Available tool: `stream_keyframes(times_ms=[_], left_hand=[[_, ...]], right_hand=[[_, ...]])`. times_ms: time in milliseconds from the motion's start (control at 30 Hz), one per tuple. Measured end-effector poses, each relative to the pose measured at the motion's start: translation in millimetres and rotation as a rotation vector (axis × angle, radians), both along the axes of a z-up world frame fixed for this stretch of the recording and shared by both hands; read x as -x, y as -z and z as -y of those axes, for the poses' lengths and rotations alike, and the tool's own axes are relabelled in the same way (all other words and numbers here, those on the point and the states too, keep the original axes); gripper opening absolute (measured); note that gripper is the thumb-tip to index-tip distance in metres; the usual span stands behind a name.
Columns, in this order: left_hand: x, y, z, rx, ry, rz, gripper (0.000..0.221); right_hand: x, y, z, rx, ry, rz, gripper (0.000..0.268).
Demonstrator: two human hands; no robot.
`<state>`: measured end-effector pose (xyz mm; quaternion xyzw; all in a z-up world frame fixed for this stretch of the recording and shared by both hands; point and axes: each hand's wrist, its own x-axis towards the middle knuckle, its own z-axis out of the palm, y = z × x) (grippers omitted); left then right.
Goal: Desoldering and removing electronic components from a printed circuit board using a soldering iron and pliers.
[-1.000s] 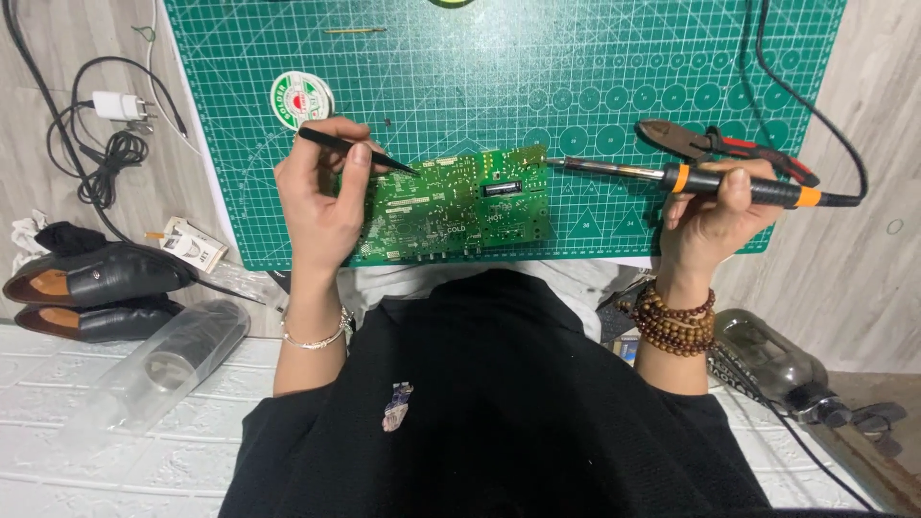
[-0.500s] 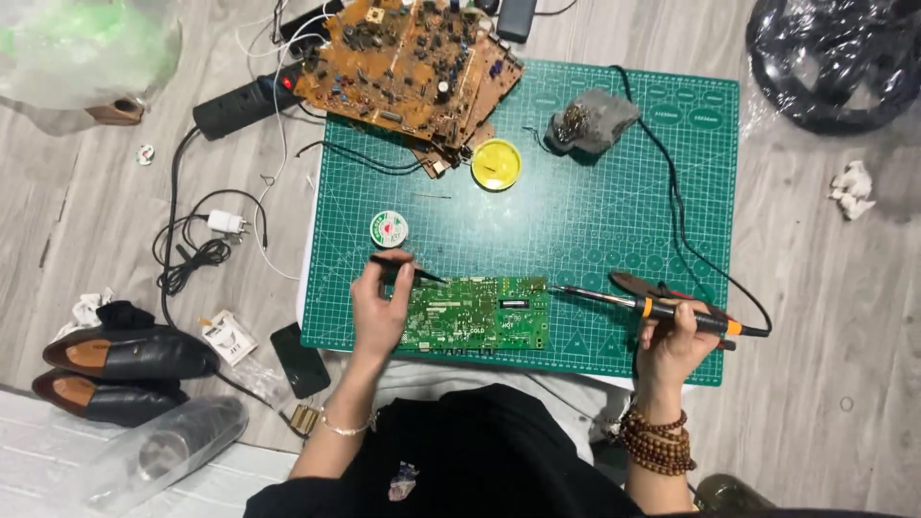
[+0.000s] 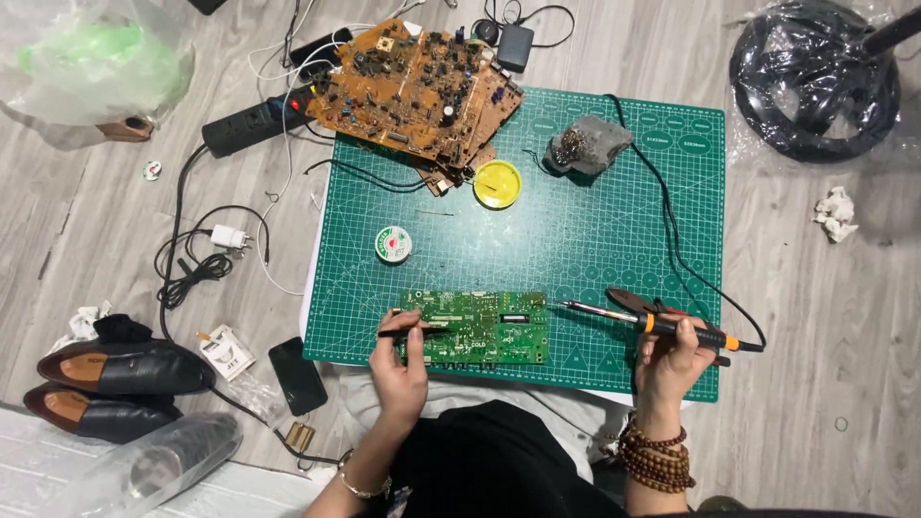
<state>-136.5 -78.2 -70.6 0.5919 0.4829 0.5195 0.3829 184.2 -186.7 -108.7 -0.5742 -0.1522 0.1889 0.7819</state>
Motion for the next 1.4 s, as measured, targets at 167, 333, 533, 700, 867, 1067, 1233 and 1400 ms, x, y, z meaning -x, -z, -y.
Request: stream_keyframes(times_ms=[167, 333, 533, 700, 867, 1067, 1233, 1400], left_hand=[[-21, 10, -2, 0.078, -0.045, -0.037, 0.007], [-57, -3, -26, 0.133, 0.061, -0.047, 0.016], [-68, -6, -50, 0.196, 0.196, 0.278, 0.018], [-44, -17, -62, 0.318, 0.274, 0.207, 0.016], [-34, -14, -60, 0.388, 0.305, 0.165, 0.015], [-44, -19, -64, 0.286, 0.341, 0.247, 0.012], [-46, -19, -68, 0.294, 0.380, 0.271, 0.013], [-43, -5, -70, 0.341, 0.392, 0.277, 0.015]], right_hand=[[-4, 8, 5, 0.023, 0.025, -0.044, 0.026], [16, -33, -7, 0.048, -0.085, -0.072, 0.022], [14, -30, 0, 0.029, -0.052, -0.132, 0.024], [15, -26, 3, -0.084, -0.142, -0.283, 0.028], [36, -31, -16, -0.132, -0.188, -0.307, 0.028], [39, -14, -34, 0.017, 0.007, -0.256, 0.038], [46, -29, -52, -0.017, 0.017, -0.280, 0.038], [37, -29, -53, -0.053, 0.078, -0.243, 0.036]])
